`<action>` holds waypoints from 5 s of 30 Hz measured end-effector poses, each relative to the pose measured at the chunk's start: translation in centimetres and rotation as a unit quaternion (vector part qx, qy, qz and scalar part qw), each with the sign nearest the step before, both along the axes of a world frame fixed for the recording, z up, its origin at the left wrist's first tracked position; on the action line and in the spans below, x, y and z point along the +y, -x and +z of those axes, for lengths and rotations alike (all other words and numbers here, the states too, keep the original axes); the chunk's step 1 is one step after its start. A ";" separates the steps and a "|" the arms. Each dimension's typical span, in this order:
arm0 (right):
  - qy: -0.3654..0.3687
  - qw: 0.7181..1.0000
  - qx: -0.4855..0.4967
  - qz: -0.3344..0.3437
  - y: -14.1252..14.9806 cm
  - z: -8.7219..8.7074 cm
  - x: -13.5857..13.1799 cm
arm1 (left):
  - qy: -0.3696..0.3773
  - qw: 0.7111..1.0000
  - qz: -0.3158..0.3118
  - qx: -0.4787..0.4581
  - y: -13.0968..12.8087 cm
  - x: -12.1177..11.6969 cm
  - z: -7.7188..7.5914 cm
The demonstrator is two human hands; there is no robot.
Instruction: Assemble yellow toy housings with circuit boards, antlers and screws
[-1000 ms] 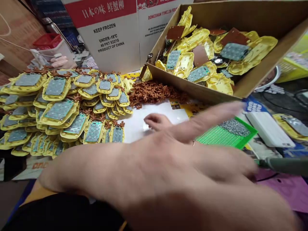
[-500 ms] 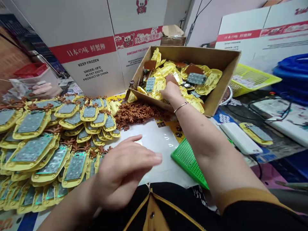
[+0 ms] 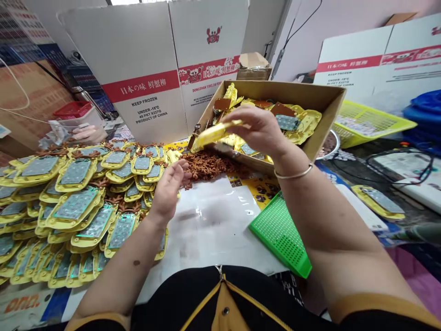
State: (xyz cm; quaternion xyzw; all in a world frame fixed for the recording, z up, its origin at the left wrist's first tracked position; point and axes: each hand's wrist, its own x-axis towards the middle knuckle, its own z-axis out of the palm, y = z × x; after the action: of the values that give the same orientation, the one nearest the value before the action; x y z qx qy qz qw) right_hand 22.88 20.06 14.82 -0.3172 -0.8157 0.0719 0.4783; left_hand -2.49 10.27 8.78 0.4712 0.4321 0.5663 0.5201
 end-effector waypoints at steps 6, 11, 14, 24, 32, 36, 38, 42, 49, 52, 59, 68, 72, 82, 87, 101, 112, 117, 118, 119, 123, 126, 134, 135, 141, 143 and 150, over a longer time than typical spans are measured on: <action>-0.007 0.973 -0.114 0.199 3.7 -2.2 -6.4 | 0.112 0.954 -0.278 0.032 0.2 -0.5 -0.3; 0.086 0.967 -0.003 0.241 4.8 -5.8 -9.4 | 0.125 0.944 -0.301 0.049 0.4 -3.1 -1.3; 0.270 0.911 0.239 0.200 4.9 -9.0 -10.6 | 0.089 0.956 -0.280 0.001 1.2 -4.4 -1.2; 0.671 0.554 0.418 0.261 8.6 -16.0 -15.3 | 0.075 0.992 -0.086 -0.056 1.4 -5.1 -0.8; 0.634 0.560 0.446 0.292 8.2 -15.7 -16.0 | 0.048 0.995 0.000 -0.085 1.5 -4.9 -1.1; 0.586 0.624 0.455 0.245 8.0 -15.0 -16.3 | 0.056 0.996 -0.005 -0.068 1.9 -5.2 -1.6; 0.558 0.664 0.442 0.229 7.3 -14.1 -16.5 | 0.058 0.995 -0.038 -0.074 2.2 -5.6 -2.1; 0.474 0.778 0.354 0.214 5.7 -11.4 -16.8 | 0.075 0.986 -0.133 -0.063 2.1 -6.7 -3.2; 0.336 0.912 0.218 0.085 6.8 -9.7 -18.0 | 0.181 0.962 -0.188 -0.073 0.1 -8.3 -5.5; 0.267 0.946 0.182 -0.018 7.4 -10.1 -18.2 | 0.185 0.958 -0.203 -0.080 -0.4 -8.6 -6.0; 0.049 0.984 0.068 -0.159 7.7 -10.8 -18.3 | 0.190 0.945 -0.226 -0.141 -1.4 -9.0 -5.9; -0.032 0.981 0.063 -0.181 7.9 -11.7 -17.9 | 0.210 0.930 -0.197 -0.228 -2.0 -9.4 -5.4; -0.037 0.979 0.048 -0.194 7.9 -11.8 -17.9 | 0.208 0.927 -0.207 -0.235 -2.3 -9.4 -5.3; 0.008 0.992 0.061 -0.108 6.9 -11.5 -17.4 | 0.215 0.925 -0.225 -0.216 -1.3 -9.2 -5.8; 0.016 0.994 0.039 -0.102 6.7 -11.5 -17.4 | 0.213 0.932 -0.240 -0.165 -0.7 -8.9 -6.1; 0.518 0.815 0.119 0.232 4.7 -16.8 -17.5 | 0.129 0.989 0.008 -0.077 -0.6 -6.1 -4.3; 0.417 0.870 0.142 0.221 2.9 -10.9 -16.9 | 0.319 0.938 -0.128 -0.039 -0.8 -6.8 -8.5; 0.265 0.958 0.092 0.056 4.1 -11.1 -15.6 | 0.330 0.917 -0.179 -0.136 -1.4 -8.0 -8.9; 0.277 0.954 0.108 0.050 4.3 -11.1 -15.6 | 0.322 0.918 -0.180 -0.147 -1.4 -8.0 -8.9; 0.301 0.944 0.129 0.047 4.6 -11.2 -15.5 | 0.313 0.920 -0.182 -0.153 -1.3 -8.0 -8.9; 0.393 0.898 0.197 0.028 5.2 -11.4 -15.7 | 0.286 0.925 -0.200 -0.152 -1.3 -8.1 -8.9; 0.417 0.880 0.225 0.008 5.5 -11.7 -15.9 | 0.290 0.932 -0.187 -0.111 -1.6 -8.2 -8.8; 0.448 0.851 0.267 -0.063 6.0 -13.3 -16.2 | 0.313 0.943 -0.111 -0.035 -2.7 -8.4 -8.3; 0.446 0.849 0.275 -0.071 6.0 -13.5 -16.3 | 0.314 0.943 -0.105 -0.035 -2.6 -8.4 -8.3; 0.389 0.901 0.189 -0.044 4.7 -13.5 -16.4 | 0.317 0.941 -0.105 -0.057 -2.4 -8.5 -8.6; 0.398 0.905 0.148 0.020 3.9 -12.8 -16.5 | 0.319 0.939 -0.112 -0.066 -2.3 -8.5 -8.8; 0.214 0.971 -0.092 -0.058 2.3 -10.3 -16.8 | 0.317 0.938 -0.122 -0.066 -2.2 -8.5 -9.0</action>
State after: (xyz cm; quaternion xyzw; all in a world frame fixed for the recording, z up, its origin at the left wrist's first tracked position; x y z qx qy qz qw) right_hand 20.59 3.26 4.49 -0.4639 -0.8024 0.1873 0.3253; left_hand -0.34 1.81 -0.19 0.2924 0.4929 0.3618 0.7353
